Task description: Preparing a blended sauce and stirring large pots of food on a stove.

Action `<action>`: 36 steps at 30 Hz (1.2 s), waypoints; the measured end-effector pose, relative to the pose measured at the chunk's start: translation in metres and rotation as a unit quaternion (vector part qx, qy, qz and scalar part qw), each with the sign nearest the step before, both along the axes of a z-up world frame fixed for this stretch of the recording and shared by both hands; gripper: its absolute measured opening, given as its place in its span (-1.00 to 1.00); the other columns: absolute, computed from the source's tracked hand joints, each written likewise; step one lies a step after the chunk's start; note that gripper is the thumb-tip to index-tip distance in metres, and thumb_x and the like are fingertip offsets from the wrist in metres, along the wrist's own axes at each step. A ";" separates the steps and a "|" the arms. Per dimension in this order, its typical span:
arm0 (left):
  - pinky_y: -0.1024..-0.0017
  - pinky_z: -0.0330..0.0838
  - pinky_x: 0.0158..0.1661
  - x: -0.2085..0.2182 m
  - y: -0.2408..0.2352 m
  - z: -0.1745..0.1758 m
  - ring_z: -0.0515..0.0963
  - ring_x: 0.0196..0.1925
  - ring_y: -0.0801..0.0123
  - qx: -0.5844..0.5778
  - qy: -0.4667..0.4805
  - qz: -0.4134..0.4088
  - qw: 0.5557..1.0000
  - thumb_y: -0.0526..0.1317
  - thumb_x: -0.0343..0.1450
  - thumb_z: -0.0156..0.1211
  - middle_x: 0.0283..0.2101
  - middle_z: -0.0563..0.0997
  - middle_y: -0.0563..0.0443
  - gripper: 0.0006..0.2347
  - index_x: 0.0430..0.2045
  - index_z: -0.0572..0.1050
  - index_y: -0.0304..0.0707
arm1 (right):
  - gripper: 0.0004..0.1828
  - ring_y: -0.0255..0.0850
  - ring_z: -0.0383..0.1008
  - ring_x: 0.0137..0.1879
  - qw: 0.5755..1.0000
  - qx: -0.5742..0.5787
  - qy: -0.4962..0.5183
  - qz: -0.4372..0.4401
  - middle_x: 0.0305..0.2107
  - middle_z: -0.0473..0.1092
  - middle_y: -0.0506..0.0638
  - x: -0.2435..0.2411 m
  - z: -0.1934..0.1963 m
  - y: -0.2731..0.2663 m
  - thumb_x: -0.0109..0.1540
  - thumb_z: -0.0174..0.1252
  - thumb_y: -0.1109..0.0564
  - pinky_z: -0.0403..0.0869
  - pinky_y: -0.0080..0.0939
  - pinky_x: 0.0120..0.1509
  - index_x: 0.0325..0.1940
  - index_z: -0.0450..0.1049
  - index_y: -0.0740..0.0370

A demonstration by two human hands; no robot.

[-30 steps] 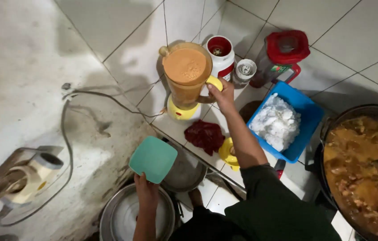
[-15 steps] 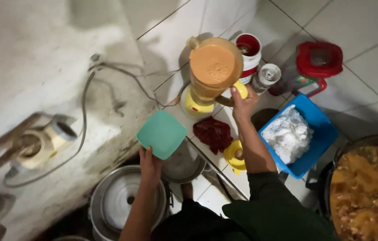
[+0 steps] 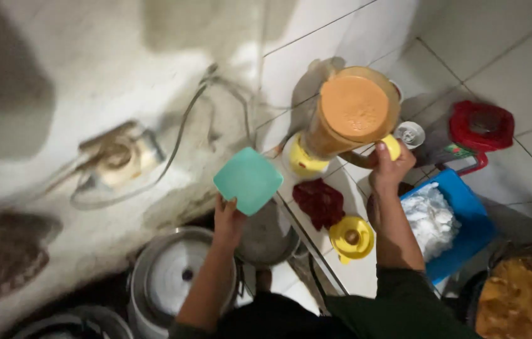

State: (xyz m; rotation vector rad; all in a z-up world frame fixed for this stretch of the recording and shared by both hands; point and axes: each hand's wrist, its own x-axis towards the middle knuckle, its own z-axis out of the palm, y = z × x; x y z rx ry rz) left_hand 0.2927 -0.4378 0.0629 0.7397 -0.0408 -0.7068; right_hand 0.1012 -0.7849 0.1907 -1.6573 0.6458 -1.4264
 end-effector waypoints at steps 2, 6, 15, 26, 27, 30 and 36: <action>0.08 0.49 0.11 -0.012 0.020 0.010 0.50 0.22 0.13 0.010 0.008 0.009 1.000 -0.22 0.44 0.20 0.24 0.42 -0.05 -0.41 0.38 0.08 -0.13 | -0.70 -0.38 0.35 -0.47 0.997 0.053 -0.008 0.057 -0.52 0.39 -0.09 -0.016 0.022 0.029 0.30 0.30 0.03 0.32 -0.35 -0.38 -0.29 0.49 0.34; 0.12 0.47 0.07 -0.014 0.054 0.015 0.52 0.18 0.16 0.015 0.016 0.035 0.999 -0.19 0.48 0.19 0.22 0.45 -0.06 -0.40 0.44 0.07 -0.14 | -0.68 -0.35 0.36 -0.44 0.988 0.077 -0.041 0.129 -0.50 0.41 -0.08 -0.033 0.034 0.065 0.31 0.30 -0.02 0.32 -0.34 -0.34 -0.27 0.47 0.32; 0.09 0.51 0.08 -0.027 0.159 0.013 0.52 0.18 0.20 0.025 0.029 0.107 0.994 -0.19 0.51 0.18 0.21 0.45 -0.03 -0.34 0.50 -0.05 -0.03 | -0.71 -0.35 0.34 -0.43 0.949 0.157 -0.017 0.271 -0.48 0.38 -0.10 -0.047 0.010 0.149 0.24 0.32 0.00 0.32 -0.35 -0.33 -0.27 0.45 0.27; 0.09 0.54 0.01 -0.041 0.221 0.070 0.48 0.24 0.16 0.041 -0.051 0.127 0.990 -0.41 0.45 0.04 0.35 0.31 -0.02 -0.27 0.48 -0.18 0.17 | -0.73 -0.40 0.32 -0.54 0.915 0.159 0.141 0.343 -0.56 0.39 -0.14 -0.023 -0.007 0.239 0.17 0.28 0.04 0.31 -0.35 -0.47 -0.18 0.53 0.28; 0.10 0.54 0.02 -0.042 0.223 0.061 0.48 0.24 0.16 0.032 -0.048 0.135 0.989 -0.44 0.43 0.06 0.33 0.31 -0.04 -0.25 0.49 -0.17 0.15 | -0.76 -0.41 0.30 -0.49 0.915 0.116 0.170 0.348 -0.54 0.37 -0.15 -0.021 -0.016 0.237 0.19 0.30 0.06 0.30 -0.36 -0.42 -0.20 0.51 0.27; 0.12 0.55 0.04 -0.042 0.230 0.041 0.48 0.23 0.16 0.013 -0.043 0.152 0.987 -0.46 0.40 0.09 0.30 0.32 -0.07 -0.21 0.50 -0.17 0.13 | -0.76 -0.43 0.27 -0.38 0.906 0.020 0.215 0.363 -0.49 0.34 -0.16 -0.011 -0.025 0.237 0.23 0.33 0.09 0.29 -0.37 -0.31 -0.30 0.44 0.26; 0.15 0.57 -0.06 -0.044 0.233 0.039 0.52 0.15 0.13 0.060 -0.037 0.131 0.989 -0.42 0.37 0.15 0.25 0.37 -0.13 -0.19 0.49 -0.19 0.13 | -0.69 -0.44 0.26 -0.38 0.881 -0.021 0.292 0.373 -0.53 0.32 -0.14 0.006 0.001 0.252 0.21 0.40 0.11 0.31 -0.34 -0.34 -0.42 0.40 0.27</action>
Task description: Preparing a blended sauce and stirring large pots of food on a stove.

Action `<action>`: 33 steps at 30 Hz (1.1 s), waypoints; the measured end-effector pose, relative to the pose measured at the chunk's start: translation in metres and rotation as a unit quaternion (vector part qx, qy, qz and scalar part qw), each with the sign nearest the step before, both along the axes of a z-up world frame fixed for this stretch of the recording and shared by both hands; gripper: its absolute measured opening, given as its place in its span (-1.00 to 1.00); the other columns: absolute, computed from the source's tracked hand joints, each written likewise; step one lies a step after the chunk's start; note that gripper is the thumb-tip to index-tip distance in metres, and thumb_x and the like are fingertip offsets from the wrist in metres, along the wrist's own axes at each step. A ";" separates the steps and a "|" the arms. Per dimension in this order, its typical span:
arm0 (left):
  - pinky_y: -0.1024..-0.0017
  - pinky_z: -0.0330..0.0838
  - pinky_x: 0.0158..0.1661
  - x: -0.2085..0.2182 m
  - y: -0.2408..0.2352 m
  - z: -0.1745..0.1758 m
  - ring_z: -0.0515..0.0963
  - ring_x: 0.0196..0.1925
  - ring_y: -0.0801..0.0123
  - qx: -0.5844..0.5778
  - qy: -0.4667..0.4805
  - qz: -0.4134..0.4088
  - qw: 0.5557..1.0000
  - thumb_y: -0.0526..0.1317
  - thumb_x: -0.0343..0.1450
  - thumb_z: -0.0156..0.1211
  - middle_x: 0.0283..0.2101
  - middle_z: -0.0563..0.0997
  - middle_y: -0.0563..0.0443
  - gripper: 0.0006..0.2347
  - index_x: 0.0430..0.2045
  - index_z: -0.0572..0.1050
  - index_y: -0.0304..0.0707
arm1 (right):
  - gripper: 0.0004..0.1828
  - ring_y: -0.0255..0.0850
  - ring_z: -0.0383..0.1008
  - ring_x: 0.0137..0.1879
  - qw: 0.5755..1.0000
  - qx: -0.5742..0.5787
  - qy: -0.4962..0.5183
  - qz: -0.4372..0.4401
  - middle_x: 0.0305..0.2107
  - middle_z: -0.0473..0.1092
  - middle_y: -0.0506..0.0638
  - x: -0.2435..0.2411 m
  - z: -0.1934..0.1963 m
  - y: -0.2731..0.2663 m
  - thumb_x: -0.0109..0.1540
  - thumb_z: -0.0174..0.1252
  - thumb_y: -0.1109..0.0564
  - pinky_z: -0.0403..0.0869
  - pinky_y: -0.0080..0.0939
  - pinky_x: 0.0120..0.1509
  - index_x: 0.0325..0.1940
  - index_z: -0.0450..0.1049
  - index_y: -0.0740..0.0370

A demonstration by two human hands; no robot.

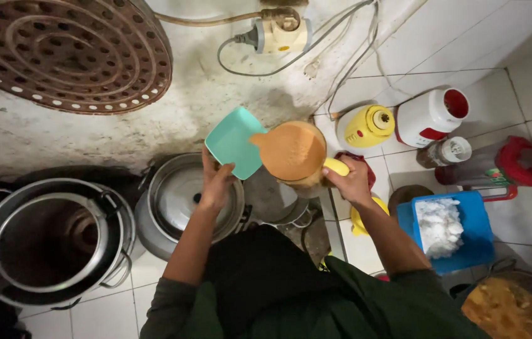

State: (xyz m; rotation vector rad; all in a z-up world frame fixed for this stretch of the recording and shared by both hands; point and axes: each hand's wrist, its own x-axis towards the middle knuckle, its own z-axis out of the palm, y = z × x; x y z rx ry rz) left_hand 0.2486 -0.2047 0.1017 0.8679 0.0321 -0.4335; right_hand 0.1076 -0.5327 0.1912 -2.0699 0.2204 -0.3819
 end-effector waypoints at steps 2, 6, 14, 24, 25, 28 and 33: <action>0.15 0.58 -0.08 -0.001 -0.003 0.000 0.53 0.15 0.13 0.012 0.002 -0.007 1.000 -0.40 0.37 0.15 0.26 0.37 -0.14 -0.18 0.49 -0.20 0.13 | -0.71 -0.44 0.28 -0.41 1.000 -0.003 0.018 0.004 -0.55 0.34 -0.14 0.004 0.018 0.007 0.21 0.40 0.11 0.31 -0.33 -0.37 -0.42 0.43 0.27; 0.08 0.59 -0.02 0.000 -0.008 -0.011 0.50 0.21 0.08 -0.005 0.017 -0.006 1.000 -0.36 0.34 0.17 0.30 0.34 -0.16 -0.16 0.49 -0.20 0.13 | -0.78 -0.35 0.28 -0.67 0.992 0.032 0.119 -0.029 -0.66 0.35 -0.08 0.014 0.058 0.027 0.18 0.36 0.12 0.25 -0.27 -0.66 -0.41 0.48 0.28; -0.04 0.54 0.05 -0.005 -0.018 -0.047 0.43 0.28 0.03 -0.054 0.061 -0.009 0.997 -0.36 0.34 0.19 0.35 0.26 -0.14 -0.12 0.48 -0.28 0.21 | -0.70 -0.31 0.33 -0.75 0.985 0.048 0.162 -0.040 -0.72 0.34 -0.04 0.014 0.070 0.027 0.18 0.34 0.10 0.30 -0.20 -0.78 -0.48 0.41 0.33; 0.02 0.54 -0.03 -0.009 -0.022 -0.039 0.48 0.23 0.04 -0.039 0.046 -0.001 0.998 -0.41 0.38 0.13 0.34 0.29 -0.16 -0.16 0.50 -0.24 0.17 | -0.65 -0.34 0.32 -0.68 0.992 0.006 0.123 -0.024 -0.72 0.33 -0.04 0.018 0.058 0.016 0.16 0.36 0.09 0.28 -0.21 -0.69 -0.54 0.37 0.31; 0.05 0.52 -0.08 -0.009 -0.023 -0.042 0.49 0.21 0.03 -0.024 0.042 0.001 0.999 -0.42 0.38 0.12 0.33 0.30 -0.17 -0.16 0.51 -0.23 0.17 | -0.66 -0.38 0.32 -0.61 0.995 -0.042 0.091 -0.009 -0.70 0.34 -0.06 0.018 0.048 0.008 0.15 0.38 0.08 0.30 -0.23 -0.60 -0.53 0.39 0.30; 0.08 0.53 -0.09 0.000 -0.032 -0.046 0.50 0.20 0.02 -0.021 0.049 0.004 0.999 -0.41 0.37 0.14 0.31 0.33 -0.18 -0.15 0.51 -0.23 0.20 | -0.61 -0.45 0.28 -0.48 0.991 -0.119 0.056 0.004 -0.68 0.33 -0.09 0.023 0.036 -0.005 0.14 0.43 0.04 0.31 -0.28 -0.47 -0.53 0.39 0.30; 0.02 0.58 -0.02 -0.005 -0.035 -0.055 0.50 0.22 0.01 -0.039 0.060 0.001 0.997 -0.39 0.36 0.20 0.31 0.32 -0.19 -0.12 0.50 -0.26 0.23 | -0.61 -0.46 0.28 -0.47 0.992 -0.101 0.078 -0.010 -0.68 0.34 -0.11 0.020 0.042 0.001 0.13 0.43 0.03 0.31 -0.29 -0.45 -0.54 0.39 0.29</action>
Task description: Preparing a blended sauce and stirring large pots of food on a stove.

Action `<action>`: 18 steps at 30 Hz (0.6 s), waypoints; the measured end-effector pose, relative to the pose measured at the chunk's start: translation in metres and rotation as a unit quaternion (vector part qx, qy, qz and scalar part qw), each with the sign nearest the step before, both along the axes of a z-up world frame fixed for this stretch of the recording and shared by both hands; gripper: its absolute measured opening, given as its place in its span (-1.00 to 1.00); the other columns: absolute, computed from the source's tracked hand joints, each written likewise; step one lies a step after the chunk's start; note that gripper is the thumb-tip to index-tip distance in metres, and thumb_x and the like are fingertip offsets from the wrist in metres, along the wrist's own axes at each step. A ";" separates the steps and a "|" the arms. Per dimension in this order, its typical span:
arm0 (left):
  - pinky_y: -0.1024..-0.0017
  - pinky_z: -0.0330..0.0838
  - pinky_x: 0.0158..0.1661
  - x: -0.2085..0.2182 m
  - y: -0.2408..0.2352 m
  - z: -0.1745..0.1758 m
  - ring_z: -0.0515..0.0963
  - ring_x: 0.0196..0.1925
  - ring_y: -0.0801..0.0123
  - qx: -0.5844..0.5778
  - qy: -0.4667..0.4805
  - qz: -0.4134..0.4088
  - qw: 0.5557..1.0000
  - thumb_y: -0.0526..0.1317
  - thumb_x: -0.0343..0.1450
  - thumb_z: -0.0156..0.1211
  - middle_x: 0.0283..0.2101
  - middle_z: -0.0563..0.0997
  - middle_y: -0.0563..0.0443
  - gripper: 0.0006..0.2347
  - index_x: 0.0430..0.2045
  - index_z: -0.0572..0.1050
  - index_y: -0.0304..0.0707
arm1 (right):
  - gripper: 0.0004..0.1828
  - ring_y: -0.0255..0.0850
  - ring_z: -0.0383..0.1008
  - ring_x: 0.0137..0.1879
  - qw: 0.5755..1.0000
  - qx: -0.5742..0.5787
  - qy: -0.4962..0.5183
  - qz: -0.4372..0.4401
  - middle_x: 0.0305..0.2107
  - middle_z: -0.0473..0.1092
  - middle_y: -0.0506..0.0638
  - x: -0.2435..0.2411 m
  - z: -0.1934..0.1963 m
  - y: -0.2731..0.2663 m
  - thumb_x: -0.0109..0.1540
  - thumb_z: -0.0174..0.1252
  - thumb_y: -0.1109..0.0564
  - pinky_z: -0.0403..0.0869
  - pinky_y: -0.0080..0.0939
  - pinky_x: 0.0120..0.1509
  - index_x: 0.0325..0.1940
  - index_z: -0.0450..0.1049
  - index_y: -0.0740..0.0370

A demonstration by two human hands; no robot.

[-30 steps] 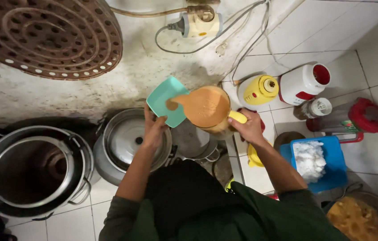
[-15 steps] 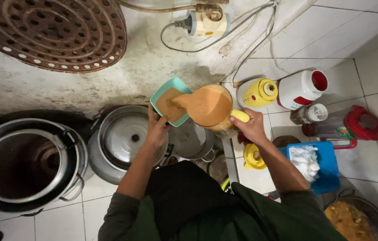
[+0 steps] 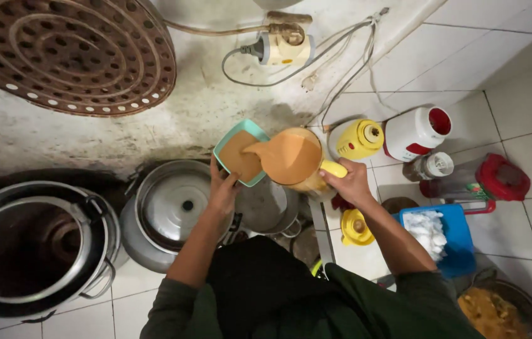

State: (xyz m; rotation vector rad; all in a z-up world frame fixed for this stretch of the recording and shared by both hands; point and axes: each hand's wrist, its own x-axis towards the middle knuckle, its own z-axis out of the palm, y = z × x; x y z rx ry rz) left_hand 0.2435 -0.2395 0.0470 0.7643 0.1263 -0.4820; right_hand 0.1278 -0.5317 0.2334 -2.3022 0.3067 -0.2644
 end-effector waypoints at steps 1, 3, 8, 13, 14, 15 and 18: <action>0.01 0.57 -0.02 -0.002 0.000 0.002 0.49 0.22 0.01 0.004 0.001 -0.004 1.000 -0.38 0.35 0.21 0.31 0.32 -0.19 -0.11 0.49 -0.26 0.24 | -0.63 -0.47 0.29 -0.47 1.000 0.001 -0.007 0.004 -0.68 0.35 -0.12 -0.001 0.001 0.000 0.13 0.43 0.03 0.32 -0.30 -0.45 -0.53 0.41 0.28; -0.01 0.57 -0.02 0.003 -0.004 -0.004 0.49 0.22 0.00 -0.004 -0.006 -0.003 1.000 -0.38 0.35 0.22 0.32 0.31 -0.19 -0.11 0.50 -0.26 0.23 | -0.61 -0.47 0.28 -0.46 1.000 -0.002 -0.016 0.007 -0.67 0.34 -0.11 0.002 -0.001 -0.004 0.13 0.43 0.04 0.31 -0.30 -0.44 -0.54 0.40 0.29; -0.02 0.58 -0.02 -0.001 -0.006 0.006 0.48 0.24 -0.05 -0.022 -0.013 -0.004 1.000 -0.38 0.35 0.25 0.33 0.29 -0.25 -0.10 0.51 -0.26 0.18 | -0.60 -0.48 0.26 -0.43 1.000 -0.009 -0.016 0.010 -0.65 0.35 -0.10 0.002 0.011 0.002 0.14 0.44 0.05 0.31 -0.28 -0.43 -0.54 0.39 0.31; 0.00 0.59 -0.01 0.001 -0.012 -0.004 0.49 0.25 -0.02 -0.028 0.007 -0.012 1.000 -0.37 0.34 0.25 0.37 0.26 -0.23 -0.07 0.50 -0.33 0.19 | -0.62 -0.48 0.28 -0.45 0.999 -0.034 -0.006 0.012 -0.67 0.36 -0.08 0.004 0.022 0.006 0.14 0.43 0.05 0.32 -0.28 -0.44 -0.53 0.42 0.32; 0.00 0.59 -0.01 0.000 -0.012 -0.002 0.49 0.25 -0.02 -0.027 0.009 -0.014 0.999 -0.37 0.34 0.25 0.37 0.26 -0.23 -0.07 0.50 -0.33 0.19 | -0.62 -0.48 0.28 -0.45 0.999 -0.034 -0.004 0.010 -0.67 0.36 -0.08 0.004 0.024 0.008 0.14 0.43 0.05 0.32 -0.28 -0.44 -0.53 0.42 0.32; 0.01 0.59 0.00 0.000 -0.012 0.000 0.49 0.25 -0.02 -0.027 0.010 -0.016 0.999 -0.37 0.35 0.24 0.37 0.26 -0.22 -0.08 0.50 -0.33 0.19 | -0.61 -0.48 0.28 -0.46 0.999 -0.038 0.000 0.009 -0.67 0.36 -0.08 0.005 0.026 0.009 0.13 0.44 0.04 0.32 -0.27 -0.45 -0.53 0.42 0.32; 0.03 0.59 0.00 -0.001 -0.013 0.007 0.49 0.25 0.00 -0.030 0.006 -0.019 0.999 -0.37 0.36 0.22 0.36 0.27 -0.21 -0.10 0.50 -0.30 0.19 | -0.60 -0.47 0.27 -0.47 0.999 -0.054 0.006 0.006 -0.68 0.36 -0.05 0.006 0.031 0.012 0.12 0.45 0.03 0.33 -0.26 -0.45 -0.53 0.43 0.34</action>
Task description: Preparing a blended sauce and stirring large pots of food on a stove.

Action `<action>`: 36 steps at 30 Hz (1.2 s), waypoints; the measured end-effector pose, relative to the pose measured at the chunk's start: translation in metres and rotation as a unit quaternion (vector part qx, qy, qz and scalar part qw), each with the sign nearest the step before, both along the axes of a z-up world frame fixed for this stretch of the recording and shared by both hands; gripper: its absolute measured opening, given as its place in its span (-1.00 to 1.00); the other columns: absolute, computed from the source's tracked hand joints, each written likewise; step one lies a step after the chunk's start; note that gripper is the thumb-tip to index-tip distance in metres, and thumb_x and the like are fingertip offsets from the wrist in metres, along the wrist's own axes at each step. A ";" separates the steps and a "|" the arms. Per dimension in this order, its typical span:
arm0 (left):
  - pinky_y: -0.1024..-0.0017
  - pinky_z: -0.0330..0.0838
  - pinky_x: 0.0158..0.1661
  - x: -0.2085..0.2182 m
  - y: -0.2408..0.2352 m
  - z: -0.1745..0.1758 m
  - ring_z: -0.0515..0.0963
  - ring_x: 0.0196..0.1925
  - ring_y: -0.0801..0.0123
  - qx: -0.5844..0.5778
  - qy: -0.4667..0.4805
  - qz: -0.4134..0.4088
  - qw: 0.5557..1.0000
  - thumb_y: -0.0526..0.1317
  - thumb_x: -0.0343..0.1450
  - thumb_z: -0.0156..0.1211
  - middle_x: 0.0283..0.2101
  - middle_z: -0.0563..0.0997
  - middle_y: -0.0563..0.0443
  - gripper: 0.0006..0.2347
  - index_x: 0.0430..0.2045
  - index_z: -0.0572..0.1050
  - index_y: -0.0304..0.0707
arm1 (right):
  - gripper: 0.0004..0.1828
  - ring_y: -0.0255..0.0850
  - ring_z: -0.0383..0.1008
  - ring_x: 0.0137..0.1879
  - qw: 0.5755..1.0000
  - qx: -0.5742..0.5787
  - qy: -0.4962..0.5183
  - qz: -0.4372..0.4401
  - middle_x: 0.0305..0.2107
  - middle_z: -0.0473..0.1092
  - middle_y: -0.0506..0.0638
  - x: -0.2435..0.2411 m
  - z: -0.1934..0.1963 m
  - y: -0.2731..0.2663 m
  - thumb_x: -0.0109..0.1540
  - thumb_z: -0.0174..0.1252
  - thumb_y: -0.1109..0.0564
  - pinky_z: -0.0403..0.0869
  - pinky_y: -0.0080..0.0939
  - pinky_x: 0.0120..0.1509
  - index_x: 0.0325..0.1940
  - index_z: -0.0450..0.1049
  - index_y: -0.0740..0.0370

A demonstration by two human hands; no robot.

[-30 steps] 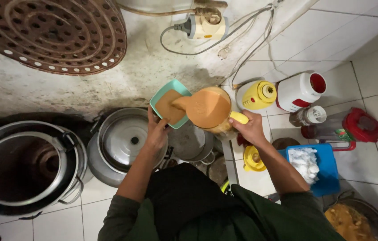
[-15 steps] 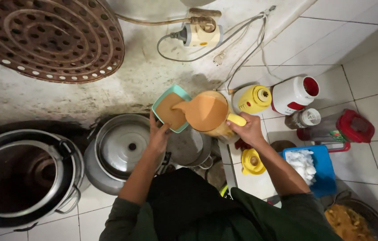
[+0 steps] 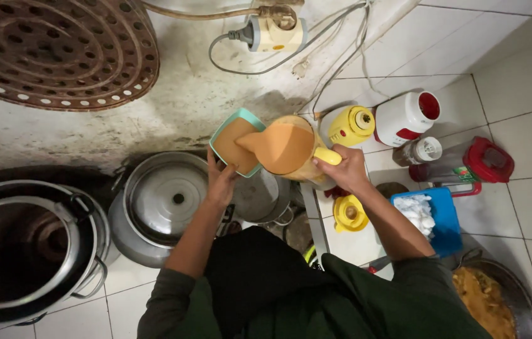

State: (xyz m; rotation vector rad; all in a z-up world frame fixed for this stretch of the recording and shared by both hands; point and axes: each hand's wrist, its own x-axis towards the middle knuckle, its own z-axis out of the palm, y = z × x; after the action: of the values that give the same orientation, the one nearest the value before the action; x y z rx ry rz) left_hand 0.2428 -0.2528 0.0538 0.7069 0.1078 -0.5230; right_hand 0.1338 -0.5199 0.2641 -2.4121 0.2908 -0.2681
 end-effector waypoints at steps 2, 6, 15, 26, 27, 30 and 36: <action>0.03 0.59 0.00 -0.001 0.000 0.005 0.49 0.25 0.01 -0.003 -0.006 -0.001 1.000 -0.38 0.36 0.20 0.35 0.28 -0.20 -0.12 0.50 -0.27 0.18 | -0.60 -0.46 0.27 -0.48 1.000 -0.011 0.001 -0.001 -0.68 0.36 -0.04 0.001 0.003 0.001 0.12 0.46 0.02 0.33 -0.26 -0.45 -0.52 0.43 0.34; 0.06 0.58 0.01 -0.003 -0.002 0.004 0.49 0.24 0.03 -0.014 -0.013 -0.002 1.000 -0.40 0.36 0.17 0.35 0.30 -0.17 -0.18 0.49 -0.18 0.17 | -0.63 -0.44 0.30 -0.48 1.000 -0.019 0.000 0.001 -0.67 0.39 -0.01 0.001 0.005 0.002 0.12 0.45 0.01 0.36 -0.25 -0.44 -0.48 0.48 0.34; 0.03 0.57 0.04 -0.003 -0.013 -0.014 0.45 0.28 0.05 -0.025 -0.005 0.011 1.000 -0.41 0.36 0.21 0.34 0.28 -0.15 -0.17 0.48 -0.16 0.19 | -0.64 -0.36 0.42 -0.52 0.999 -0.048 0.002 0.003 -0.65 0.45 0.04 0.002 0.009 0.001 0.10 0.47 -0.02 0.42 -0.23 -0.43 -0.42 0.54 0.32; 0.08 0.56 -0.01 -0.002 -0.027 -0.022 0.50 0.22 0.07 -0.023 0.000 0.002 1.000 -0.43 0.38 0.16 0.33 0.33 -0.15 -0.13 0.52 -0.27 0.19 | -0.63 -0.25 0.48 -0.53 0.996 -0.085 -0.015 -0.016 -0.63 0.46 0.10 -0.005 0.011 -0.002 0.08 0.51 -0.05 0.43 -0.18 -0.40 -0.41 0.57 0.30; 0.08 0.56 -0.03 -0.005 -0.027 -0.021 0.51 0.20 0.06 -0.019 0.000 0.005 1.000 -0.42 0.39 0.16 0.32 0.34 -0.16 -0.13 0.52 -0.27 0.16 | -0.64 -0.25 0.48 -0.52 0.997 -0.079 -0.022 -0.015 -0.62 0.46 0.09 -0.010 0.008 -0.003 0.07 0.50 -0.04 0.44 -0.19 -0.40 -0.40 0.57 0.30; 0.09 0.55 -0.06 -0.003 -0.031 -0.020 0.52 0.16 0.07 -0.011 -0.007 0.007 1.000 -0.42 0.39 0.17 0.31 0.35 -0.18 -0.14 0.53 -0.27 0.13 | -0.65 -0.26 0.49 -0.52 0.997 -0.063 -0.032 -0.022 -0.62 0.46 0.08 -0.016 -0.005 -0.014 0.08 0.50 -0.02 0.44 -0.19 -0.40 -0.41 0.57 0.31; 0.15 0.55 -0.07 0.002 -0.041 -0.026 0.53 0.13 0.11 -0.006 -0.003 0.006 1.000 -0.41 0.39 0.18 0.29 0.36 -0.17 -0.13 0.53 -0.27 0.17 | -0.70 -0.32 0.45 -0.50 0.996 -0.026 -0.086 -0.021 -0.60 0.46 0.03 -0.034 -0.030 -0.030 0.09 0.47 0.05 0.43 -0.21 -0.41 -0.39 0.56 0.33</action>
State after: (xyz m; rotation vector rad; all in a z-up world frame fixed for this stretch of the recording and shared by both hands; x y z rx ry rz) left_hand 0.2446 -0.2935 0.0279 0.6962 0.1023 -0.5100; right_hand 0.0999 -0.5498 0.2339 -2.4174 0.2597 -0.5066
